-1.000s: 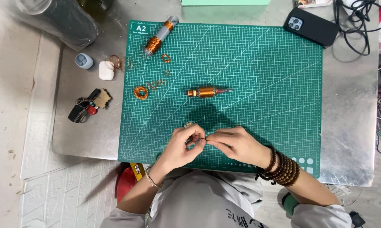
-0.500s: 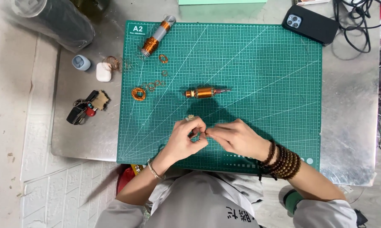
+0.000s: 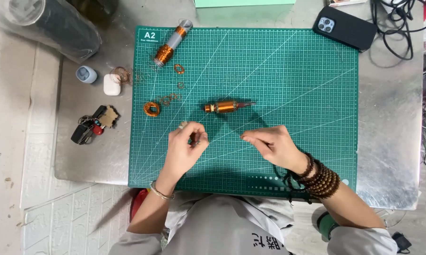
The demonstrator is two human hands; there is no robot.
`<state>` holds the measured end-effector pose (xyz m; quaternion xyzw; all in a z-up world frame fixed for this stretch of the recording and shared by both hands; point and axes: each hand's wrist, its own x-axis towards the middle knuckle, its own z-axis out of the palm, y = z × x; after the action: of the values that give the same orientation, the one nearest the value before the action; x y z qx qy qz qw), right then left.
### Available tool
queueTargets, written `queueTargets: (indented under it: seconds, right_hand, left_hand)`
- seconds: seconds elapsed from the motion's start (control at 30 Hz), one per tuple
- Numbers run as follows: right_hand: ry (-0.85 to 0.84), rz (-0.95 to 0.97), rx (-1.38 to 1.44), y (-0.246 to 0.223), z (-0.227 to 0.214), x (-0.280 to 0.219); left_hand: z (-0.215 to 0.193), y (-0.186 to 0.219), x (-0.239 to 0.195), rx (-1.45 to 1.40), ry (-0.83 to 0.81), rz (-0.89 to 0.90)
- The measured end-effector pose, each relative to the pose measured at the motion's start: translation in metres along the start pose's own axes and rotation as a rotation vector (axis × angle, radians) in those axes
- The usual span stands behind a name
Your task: Winding thin copper wire around a small cylindrical component to create a coil on a workbench.
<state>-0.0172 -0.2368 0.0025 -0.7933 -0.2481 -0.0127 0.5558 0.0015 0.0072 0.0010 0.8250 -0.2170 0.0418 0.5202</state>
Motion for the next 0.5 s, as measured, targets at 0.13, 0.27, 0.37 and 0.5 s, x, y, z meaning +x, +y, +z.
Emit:
queueTargets:
  seconds: [0.13,0.27,0.37,0.5]
  right_hand:
    - [-0.065,0.024,-0.006,0.001,0.009,-0.002]
    - [-0.095,-0.011,0.012,-0.013,0.009,0.004]
    - [-0.088,-0.017,0.02,-0.018,0.006,0.006]
    - [-0.061,-0.029,0.069,-0.017,0.004,0.008]
  left_hand:
    - [0.004,0.016,0.005,-0.076,-0.133,0.012]
    - [0.007,0.033,0.009,-0.045,-0.324,0.079]
    - [0.01,0.034,0.006,-0.078,-0.396,0.048]
    - [0.01,0.028,0.003,-0.27,-0.332,0.019]
